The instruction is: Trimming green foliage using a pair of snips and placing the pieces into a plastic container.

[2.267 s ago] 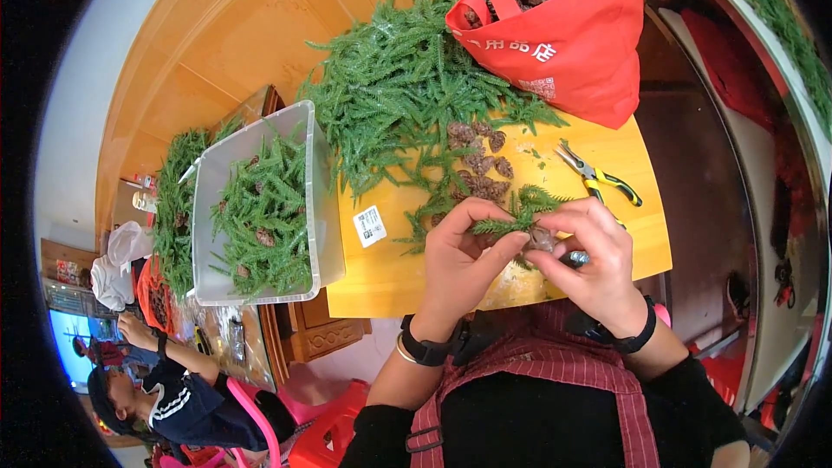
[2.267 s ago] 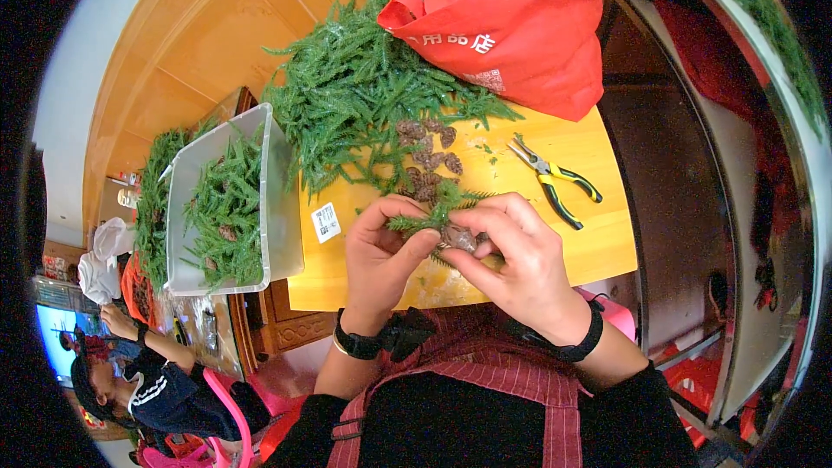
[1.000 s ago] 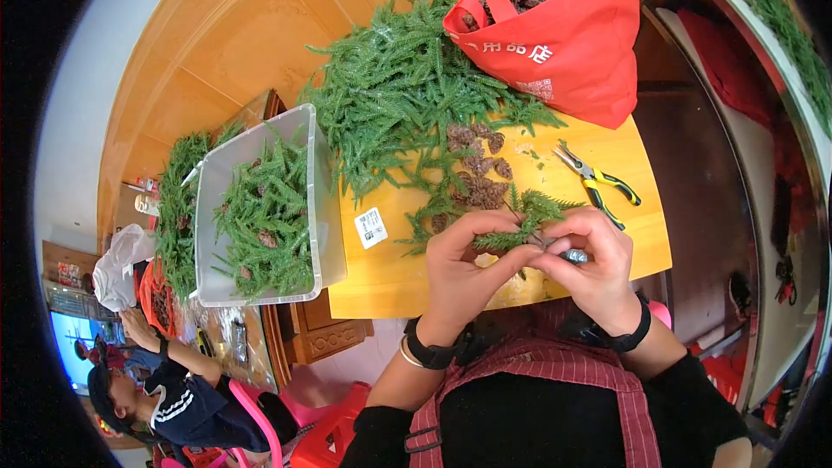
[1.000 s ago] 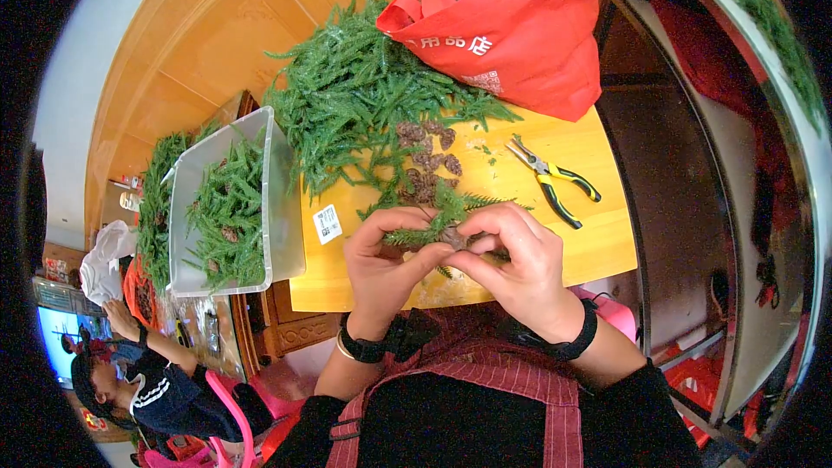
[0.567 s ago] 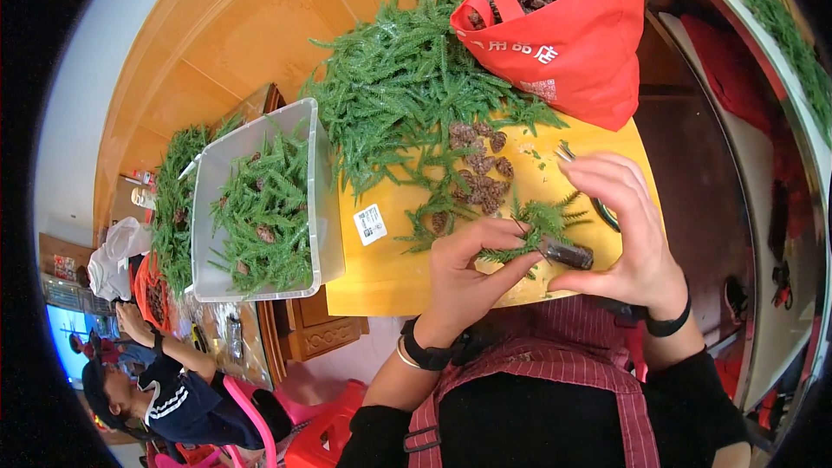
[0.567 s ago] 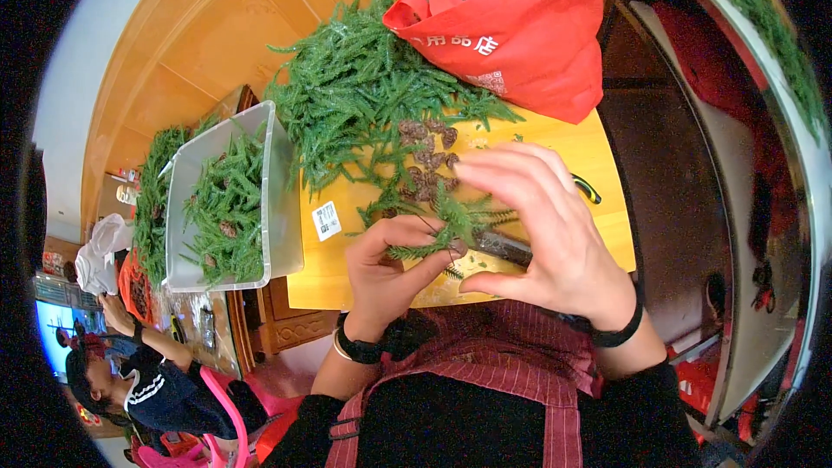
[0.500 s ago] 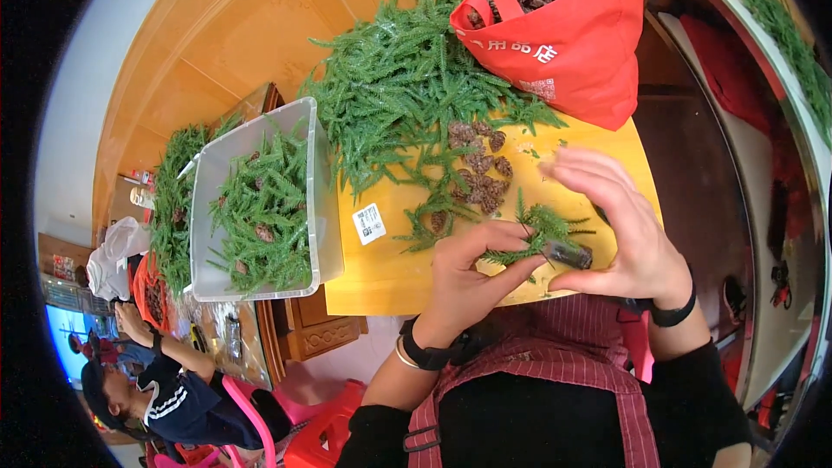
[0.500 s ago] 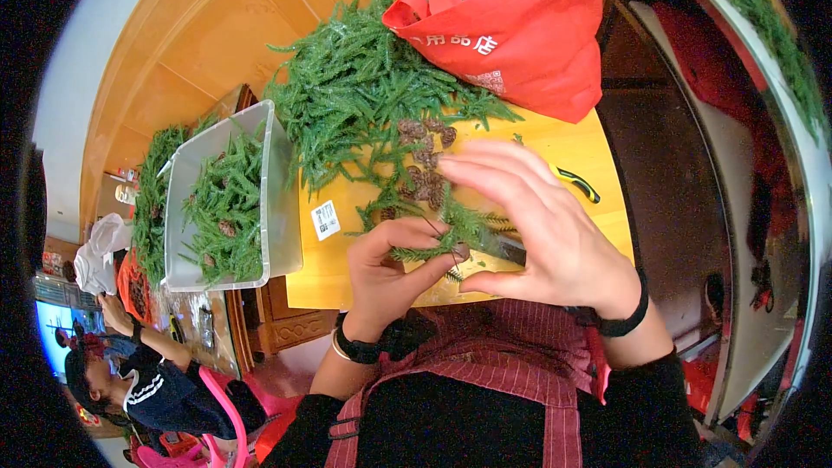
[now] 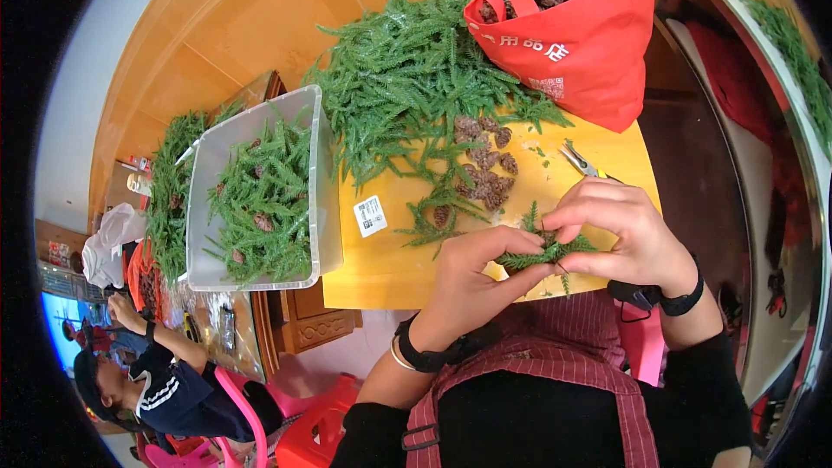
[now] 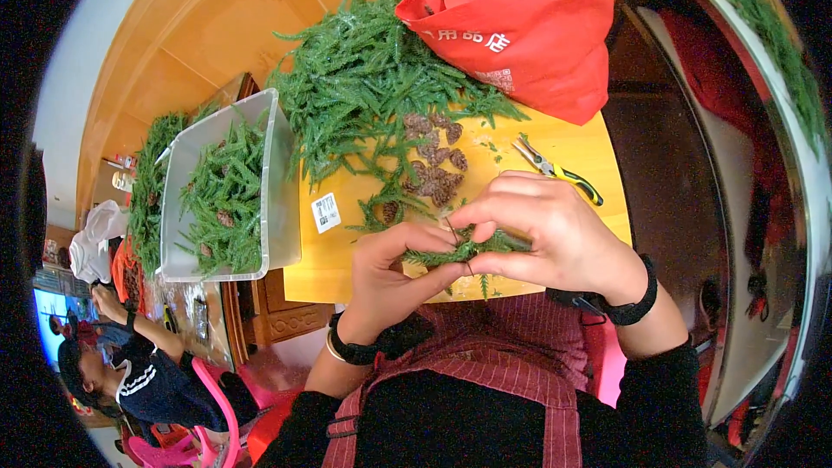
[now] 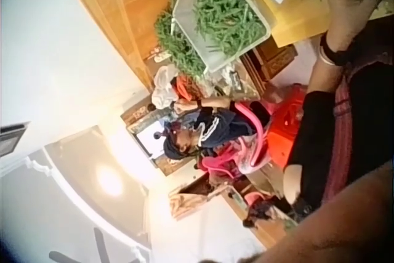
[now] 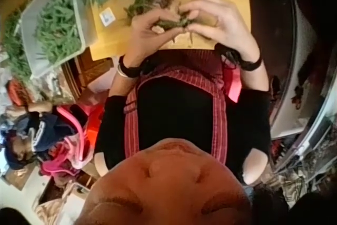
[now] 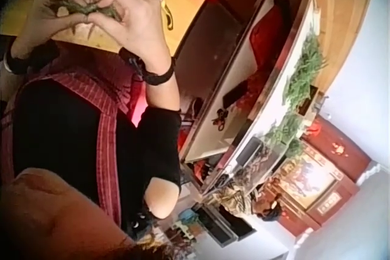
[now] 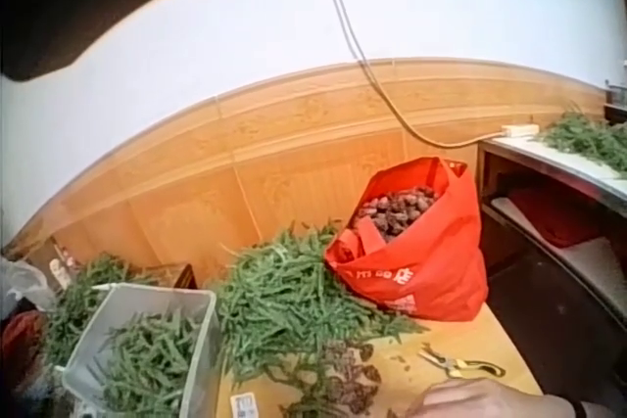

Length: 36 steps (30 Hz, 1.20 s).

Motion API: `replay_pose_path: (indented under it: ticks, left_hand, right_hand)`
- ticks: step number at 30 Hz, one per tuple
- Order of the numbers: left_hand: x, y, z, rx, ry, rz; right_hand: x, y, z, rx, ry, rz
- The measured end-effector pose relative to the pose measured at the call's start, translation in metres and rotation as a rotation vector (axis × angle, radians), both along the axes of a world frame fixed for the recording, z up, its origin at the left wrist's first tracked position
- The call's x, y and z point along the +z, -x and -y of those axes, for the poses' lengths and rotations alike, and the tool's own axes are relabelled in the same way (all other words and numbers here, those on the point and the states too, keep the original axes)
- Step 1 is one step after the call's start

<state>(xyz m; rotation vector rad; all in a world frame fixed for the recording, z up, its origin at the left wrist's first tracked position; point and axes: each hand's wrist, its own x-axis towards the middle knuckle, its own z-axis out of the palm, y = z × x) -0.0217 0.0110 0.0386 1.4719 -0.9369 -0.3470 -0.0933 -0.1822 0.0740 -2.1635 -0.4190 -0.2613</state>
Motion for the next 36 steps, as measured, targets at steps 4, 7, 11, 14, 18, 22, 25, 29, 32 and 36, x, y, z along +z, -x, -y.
replay_pose_path:
  ticks: [4,7,11,14,18,22,25,29,32,36]
  left_hand:
    - [0.002,0.001,0.000,0.006,-0.042,0.049]
    - [0.004,0.000,0.000,0.000,-0.039,0.099]
    - [0.008,0.002,0.000,-0.014,-0.065,0.097]
    - [0.008,0.002,0.002,-0.005,-0.054,0.111]
    - [0.008,0.003,0.004,0.027,-0.035,0.168]
    - [0.008,0.004,0.006,0.086,-0.045,0.294]
    - [0.006,0.003,0.005,0.024,-0.034,0.172]
    - [0.003,0.006,0.004,0.048,-0.048,0.048]
    - [0.003,0.008,0.006,0.091,-0.043,0.063]
    - [0.003,0.010,0.008,0.165,-0.062,0.207]
  right_hand:
    - [-0.005,0.000,-0.001,0.024,-0.100,-0.015]
    - [-0.010,-0.001,-0.002,0.032,-0.177,-0.058]
    - [-0.009,0.001,-0.001,0.025,-0.212,-0.083]
    - [-0.008,0.002,-0.002,0.005,-0.222,-0.073]
    - [-0.008,0.003,-0.003,-0.003,-0.193,-0.021]
    - [-0.006,0.006,-0.006,-0.060,-0.187,-0.018]
    - [-0.006,0.007,-0.004,-0.072,-0.183,-0.006]
    - [-0.007,0.008,-0.008,-0.100,-0.142,0.072]
    - [-0.007,0.012,-0.013,-0.206,-0.036,0.183]
    - [-0.011,0.013,-0.023,-0.294,-0.041,0.217]
